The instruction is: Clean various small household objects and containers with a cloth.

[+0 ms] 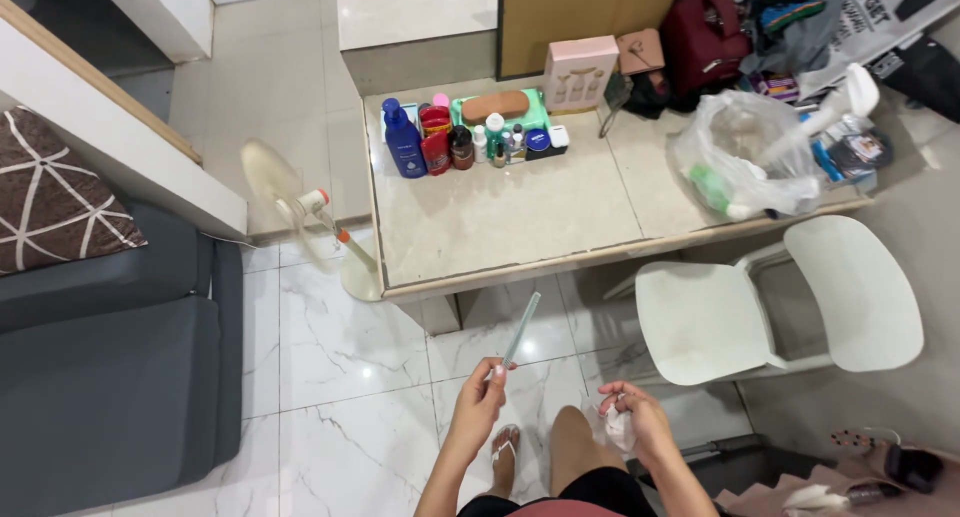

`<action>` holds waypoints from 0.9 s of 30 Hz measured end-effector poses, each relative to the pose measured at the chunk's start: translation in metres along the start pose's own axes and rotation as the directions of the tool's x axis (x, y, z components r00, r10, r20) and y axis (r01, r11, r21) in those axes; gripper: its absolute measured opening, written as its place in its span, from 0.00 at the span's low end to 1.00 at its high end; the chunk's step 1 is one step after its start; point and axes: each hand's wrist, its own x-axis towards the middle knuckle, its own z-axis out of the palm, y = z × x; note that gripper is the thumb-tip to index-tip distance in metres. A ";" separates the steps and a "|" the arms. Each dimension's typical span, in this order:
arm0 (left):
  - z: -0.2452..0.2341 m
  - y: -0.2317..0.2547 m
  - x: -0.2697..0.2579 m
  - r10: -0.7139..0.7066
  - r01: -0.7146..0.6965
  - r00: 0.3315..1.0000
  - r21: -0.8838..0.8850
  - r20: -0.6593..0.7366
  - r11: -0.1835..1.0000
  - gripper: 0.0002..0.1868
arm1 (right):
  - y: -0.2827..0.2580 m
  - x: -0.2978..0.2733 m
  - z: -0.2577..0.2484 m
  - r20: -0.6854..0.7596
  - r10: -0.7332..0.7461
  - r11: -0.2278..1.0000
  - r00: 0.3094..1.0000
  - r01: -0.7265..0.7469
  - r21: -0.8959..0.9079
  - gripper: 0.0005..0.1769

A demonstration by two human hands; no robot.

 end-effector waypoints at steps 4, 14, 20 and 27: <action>-0.022 0.011 0.045 0.130 -0.102 0.981 0.193 -0.141 0.976 0.23 | -0.032 0.041 0.014 -0.012 0.025 0.999 1.000 -0.025 -0.021 0.23; 0.022 0.161 0.165 0.390 -0.288 0.918 0.562 -0.068 0.775 0.22 | -0.144 0.162 0.051 0.087 0.061 0.998 0.994 -0.061 -0.012 0.22; 0.040 0.223 0.251 0.391 -0.324 0.920 0.582 0.012 0.746 0.20 | -0.178 0.215 0.049 0.012 0.091 0.994 0.996 -0.090 -0.054 0.24; 0.061 0.271 0.380 0.660 -0.593 0.707 0.724 0.256 0.353 0.20 | -0.074 0.302 -0.048 -0.036 0.098 0.980 0.994 -0.090 0.177 0.27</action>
